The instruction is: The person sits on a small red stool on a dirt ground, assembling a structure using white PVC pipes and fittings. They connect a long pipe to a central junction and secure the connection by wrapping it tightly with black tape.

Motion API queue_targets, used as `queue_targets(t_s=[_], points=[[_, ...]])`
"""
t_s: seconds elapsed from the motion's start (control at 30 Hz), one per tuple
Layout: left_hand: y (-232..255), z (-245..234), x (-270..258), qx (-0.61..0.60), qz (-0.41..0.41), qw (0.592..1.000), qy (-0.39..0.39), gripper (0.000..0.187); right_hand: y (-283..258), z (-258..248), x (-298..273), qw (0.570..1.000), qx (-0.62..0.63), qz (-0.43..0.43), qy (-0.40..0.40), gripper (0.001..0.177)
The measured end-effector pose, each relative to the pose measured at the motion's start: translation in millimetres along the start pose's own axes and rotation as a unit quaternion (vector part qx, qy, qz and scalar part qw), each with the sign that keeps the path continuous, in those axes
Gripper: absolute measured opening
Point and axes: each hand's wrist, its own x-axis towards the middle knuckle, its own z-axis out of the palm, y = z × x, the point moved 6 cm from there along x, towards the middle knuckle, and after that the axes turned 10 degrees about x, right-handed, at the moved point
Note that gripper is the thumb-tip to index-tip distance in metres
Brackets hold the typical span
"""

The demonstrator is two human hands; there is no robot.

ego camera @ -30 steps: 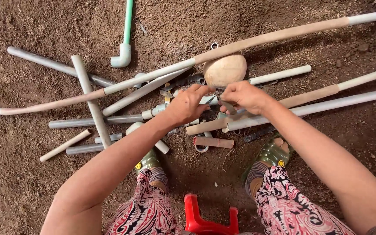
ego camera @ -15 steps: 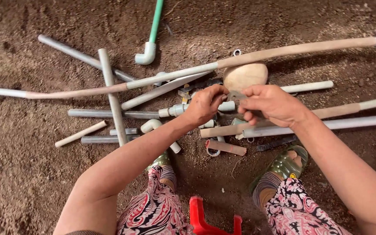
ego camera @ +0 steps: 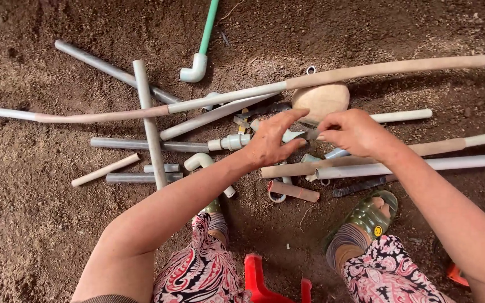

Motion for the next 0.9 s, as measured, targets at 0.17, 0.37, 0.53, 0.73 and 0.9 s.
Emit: queue_targets(t_s=[0.17,0.37,0.53,0.73,0.9], points=[[13.6,14.6,-2.0,-0.113,-0.083,0.988,-0.064,0.052,-33.6,12.1,-20.8,0.99,0.131,0.028,-0.045,0.013],[-20.8,16.1,-18.1,-0.177,-0.322,0.926,-0.085,0.033,8.0,-36.4,32.2,0.994,0.073,-0.027,0.075,0.02],[-54.1,-19.9,-19.7,-0.104,-0.432,0.896,0.02,0.022,-7.6,-70.1,41.6,0.975,-0.168,0.073,0.126,0.061],[-100.0,-83.6,-22.9,0.333,-0.399,0.848,-0.101,0.061,14.2,-76.3,61.9,0.951,-0.278,0.088,0.098,0.101],[-132.3,-97.9,-42.2,0.44,-0.356,0.805,-0.177,0.019,40.2,-75.1,62.9,0.915,-0.386,0.032,0.11,0.032]])
